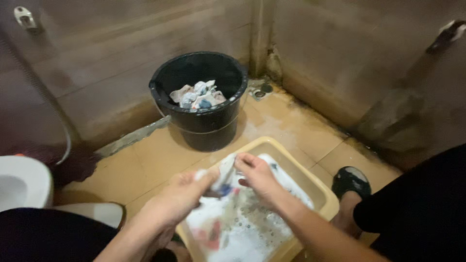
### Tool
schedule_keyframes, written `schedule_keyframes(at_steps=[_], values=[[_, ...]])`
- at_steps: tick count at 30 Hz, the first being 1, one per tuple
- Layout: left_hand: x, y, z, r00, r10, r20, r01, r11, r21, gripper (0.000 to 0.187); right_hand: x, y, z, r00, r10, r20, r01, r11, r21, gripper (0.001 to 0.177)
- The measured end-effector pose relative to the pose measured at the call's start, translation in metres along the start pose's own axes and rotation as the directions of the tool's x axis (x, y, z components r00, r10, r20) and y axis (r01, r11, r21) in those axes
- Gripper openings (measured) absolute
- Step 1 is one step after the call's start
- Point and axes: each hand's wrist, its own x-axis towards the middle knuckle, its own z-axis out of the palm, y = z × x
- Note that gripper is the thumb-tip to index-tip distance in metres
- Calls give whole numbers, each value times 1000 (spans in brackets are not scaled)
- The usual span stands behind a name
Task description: The person hand-washes small garments in a soapy basin using a green brush. They scrub each item, rinse it in the basin, wring it out, and place it into a black bucket. The process repeats for multiple items.
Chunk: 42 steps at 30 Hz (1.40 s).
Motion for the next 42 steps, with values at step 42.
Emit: schedule_keyframes(at_steps=[42], values=[[141, 30, 13, 833, 503, -228, -425, 848, 318, 46, 22, 74, -40, 875, 464, -140, -484, 836, -256, 33]])
